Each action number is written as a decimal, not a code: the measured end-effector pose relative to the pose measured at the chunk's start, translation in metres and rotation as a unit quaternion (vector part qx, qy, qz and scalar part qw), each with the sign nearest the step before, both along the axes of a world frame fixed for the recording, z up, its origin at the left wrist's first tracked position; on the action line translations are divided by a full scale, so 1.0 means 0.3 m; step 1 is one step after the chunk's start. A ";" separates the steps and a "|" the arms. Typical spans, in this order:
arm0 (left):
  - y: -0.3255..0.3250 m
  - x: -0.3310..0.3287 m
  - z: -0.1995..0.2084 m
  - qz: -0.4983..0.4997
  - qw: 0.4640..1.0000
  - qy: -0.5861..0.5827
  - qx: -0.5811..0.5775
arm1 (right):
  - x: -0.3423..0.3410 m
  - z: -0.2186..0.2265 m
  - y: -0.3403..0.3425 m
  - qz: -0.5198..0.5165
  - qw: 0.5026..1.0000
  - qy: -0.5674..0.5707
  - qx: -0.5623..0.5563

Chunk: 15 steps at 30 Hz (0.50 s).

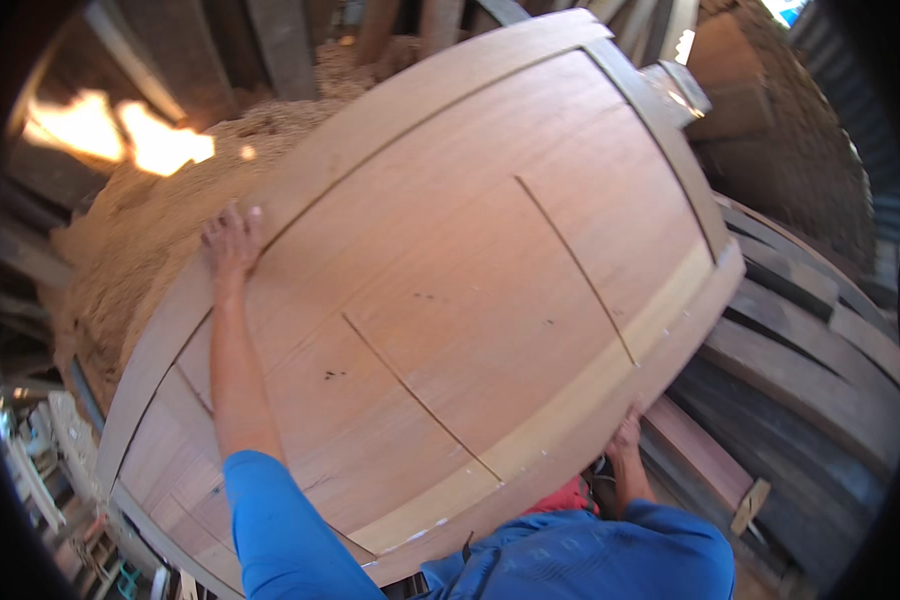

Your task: The person assembles a wooden door by fitting a long wooden strip into a groove on the door frame. They use a mallet to tap the strip into place, ensuring a tight fit. The person repeatedly checks the alignment and taps the strip along its length.

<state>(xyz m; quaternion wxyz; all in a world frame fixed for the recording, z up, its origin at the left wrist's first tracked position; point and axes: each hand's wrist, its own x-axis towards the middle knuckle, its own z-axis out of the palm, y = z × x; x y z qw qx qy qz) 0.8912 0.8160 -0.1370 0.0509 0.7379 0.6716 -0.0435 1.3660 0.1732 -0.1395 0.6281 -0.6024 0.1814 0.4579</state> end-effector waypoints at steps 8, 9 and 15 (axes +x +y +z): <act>-0.301 -0.015 0.012 -0.014 0.991 -0.113 0.068 | 0.060 0.076 0.081 0.032 0.997 -0.017 -0.070; -0.403 -0.051 0.034 0.005 0.979 -0.196 0.050 | 0.117 0.061 0.059 0.053 0.968 -0.118 -0.214; -1.554 -0.488 0.195 0.324 0.410 -0.815 -0.249 | 0.351 0.170 0.365 0.435 0.470 -0.680 -0.357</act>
